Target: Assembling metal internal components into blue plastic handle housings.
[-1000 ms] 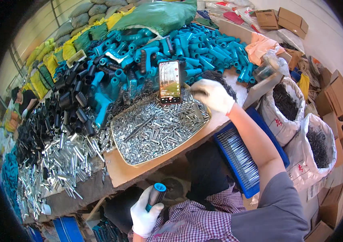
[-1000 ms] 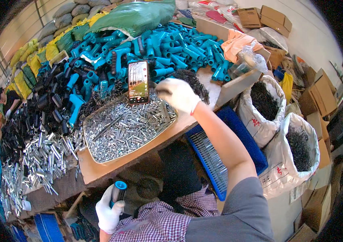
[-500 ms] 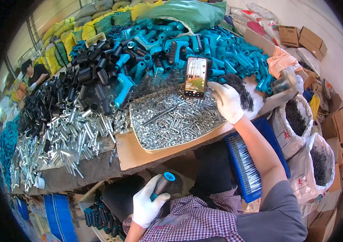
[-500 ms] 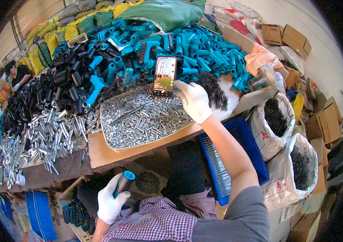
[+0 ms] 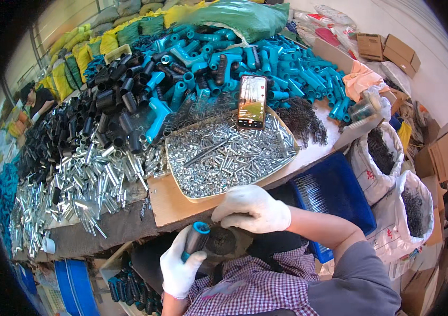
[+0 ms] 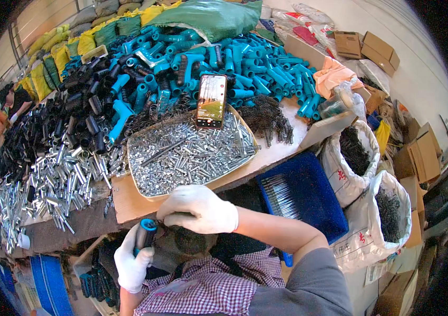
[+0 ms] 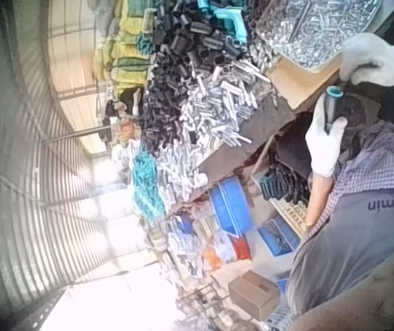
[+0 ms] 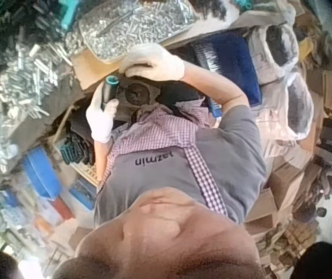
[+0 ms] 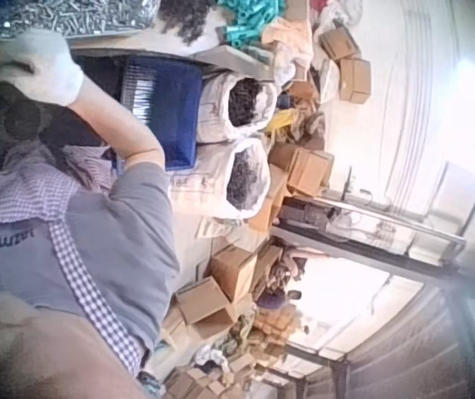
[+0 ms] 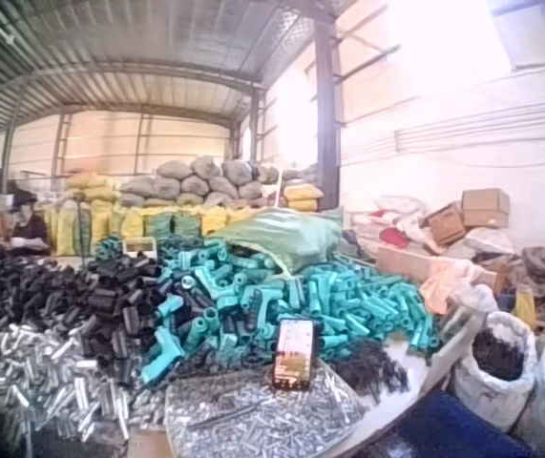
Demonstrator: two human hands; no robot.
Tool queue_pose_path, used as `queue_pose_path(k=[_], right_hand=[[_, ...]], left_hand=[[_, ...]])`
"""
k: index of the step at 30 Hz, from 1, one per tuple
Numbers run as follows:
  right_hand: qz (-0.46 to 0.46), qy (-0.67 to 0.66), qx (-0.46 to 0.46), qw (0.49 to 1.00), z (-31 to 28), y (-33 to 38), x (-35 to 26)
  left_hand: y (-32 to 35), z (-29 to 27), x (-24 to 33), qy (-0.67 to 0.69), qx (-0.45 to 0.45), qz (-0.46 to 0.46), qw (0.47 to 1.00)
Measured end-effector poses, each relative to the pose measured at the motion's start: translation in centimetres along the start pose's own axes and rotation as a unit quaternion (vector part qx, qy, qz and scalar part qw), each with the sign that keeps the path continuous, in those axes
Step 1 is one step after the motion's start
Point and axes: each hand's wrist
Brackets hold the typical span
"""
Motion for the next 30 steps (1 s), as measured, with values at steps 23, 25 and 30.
queue_pose_path(k=[23,25,30], right_hand=[[0.116,0.605,-0.238,0.751,5.1,-25.6,11.1],[0.125,0.59,-0.313,0.734,5.4,-26.5,10.6],[0.035,0.543,-0.275,0.792,4.0,-26.3,11.1]], left_hand=[[2.3,-4.1,-3.2,-0.001,0.104,0.001,0.995],[2.8,-4.5,-4.2,0.004,0.106,0.026,0.994],[2.9,-4.8,-3.9,0.009,0.105,0.029,0.994]])
Point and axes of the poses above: each hand's wrist, its own y-axis away from the middle knuckle, its own z-axis out of the palm, x = y × z, and after that the axes turned 2 degrees about y, right-handed
